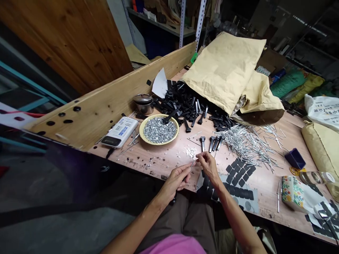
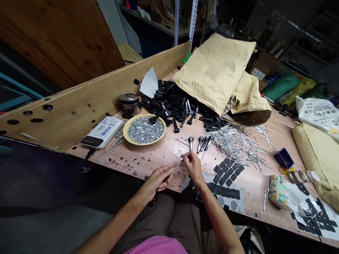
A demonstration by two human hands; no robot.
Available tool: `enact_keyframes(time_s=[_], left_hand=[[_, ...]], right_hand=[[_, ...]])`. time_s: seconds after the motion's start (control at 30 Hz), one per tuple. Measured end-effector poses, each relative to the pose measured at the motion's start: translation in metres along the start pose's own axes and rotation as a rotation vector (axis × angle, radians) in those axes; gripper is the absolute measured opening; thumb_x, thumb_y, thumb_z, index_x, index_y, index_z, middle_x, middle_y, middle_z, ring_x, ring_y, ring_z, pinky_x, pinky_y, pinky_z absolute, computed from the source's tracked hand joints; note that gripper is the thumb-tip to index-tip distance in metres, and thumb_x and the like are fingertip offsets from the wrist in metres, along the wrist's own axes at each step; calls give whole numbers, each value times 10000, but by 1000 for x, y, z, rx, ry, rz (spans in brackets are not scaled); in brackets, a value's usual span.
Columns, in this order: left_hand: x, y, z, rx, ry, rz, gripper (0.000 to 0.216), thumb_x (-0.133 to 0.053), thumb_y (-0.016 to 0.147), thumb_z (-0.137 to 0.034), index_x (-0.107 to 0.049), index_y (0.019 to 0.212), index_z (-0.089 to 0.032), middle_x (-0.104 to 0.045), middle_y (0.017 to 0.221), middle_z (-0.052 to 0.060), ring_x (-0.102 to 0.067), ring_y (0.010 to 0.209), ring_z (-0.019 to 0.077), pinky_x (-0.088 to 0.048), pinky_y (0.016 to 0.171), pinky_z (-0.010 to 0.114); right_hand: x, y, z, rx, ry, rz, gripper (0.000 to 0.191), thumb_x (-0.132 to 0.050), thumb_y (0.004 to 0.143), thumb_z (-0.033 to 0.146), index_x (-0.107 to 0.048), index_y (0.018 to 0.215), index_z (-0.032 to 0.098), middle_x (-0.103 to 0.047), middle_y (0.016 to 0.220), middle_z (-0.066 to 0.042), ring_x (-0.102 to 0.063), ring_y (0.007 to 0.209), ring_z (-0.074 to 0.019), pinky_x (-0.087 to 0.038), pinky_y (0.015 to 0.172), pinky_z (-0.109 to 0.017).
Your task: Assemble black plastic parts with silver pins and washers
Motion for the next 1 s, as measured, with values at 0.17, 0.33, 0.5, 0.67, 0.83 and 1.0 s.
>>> enact_keyframes(time_s=[0.17, 0.33, 0.5, 0.67, 0.83, 1.0], left_hand=[[-9, -1, 0, -13, 15, 30, 626, -676, 661, -486, -591, 1172, -136, -420, 488, -99, -194, 322, -5, -60, 357, 179], [-12, -4, -1, -41, 22, 51, 666, -688, 635, -517, -595, 1166, -126, -419, 485, -100, -188, 332, -5, -63, 359, 181], [-14, -5, 1, -40, 39, 43, 665, -694, 626, -521, -608, 1140, -108, -423, 478, -97, -187, 334, -4, -80, 351, 176], [-15, -5, 9, -134, 167, -23, 584, -609, 732, -477, -587, 1202, -132, -411, 470, -94, -246, 335, 25, -172, 347, 173], [-15, -6, 11, -562, 471, -216, 363, -553, 764, -397, -708, 1018, -190, -670, 715, 36, -614, 715, 171, -486, 617, 254], [-13, -8, 8, -476, 448, -99, 371, -560, 769, -397, -701, 1044, -191, -620, 593, 11, -563, 576, 156, -447, 486, 236]], right_hand=[[-1, -19, 9, -29, 362, -103, 207, -648, 714, 310, -484, 792, 210, -630, 649, 35, -613, 552, -122, -445, 515, -222], [-1, -28, 13, 50, 425, -131, 288, -682, 716, 290, -431, 844, 231, -672, 670, 36, -656, 610, -134, -514, 661, -268], [3, -36, 9, 198, 332, -127, 195, -612, 796, 243, -433, 871, 239, -692, 747, 12, -664, 628, -133, -536, 659, -277], [10, -44, 11, 592, -103, -190, 97, -535, 840, 158, -550, 907, 227, -694, 829, -40, -659, 754, -149, -539, 683, -278], [15, -48, 13, 639, -258, -192, 123, -515, 870, 182, -635, 880, 207, -678, 774, -46, -632, 720, -149, -520, 652, -265], [25, -41, 12, 297, -27, -21, 153, -632, 795, 341, -691, 753, 206, -637, 723, -29, -603, 671, -146, -491, 588, -249]])
Point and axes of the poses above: each hand's wrist, its own y-axis towards the middle knuckle, its own x-axis out of the back of the hand, z = x × y, the point moved 2 cm from there along y, towards the middle knuckle
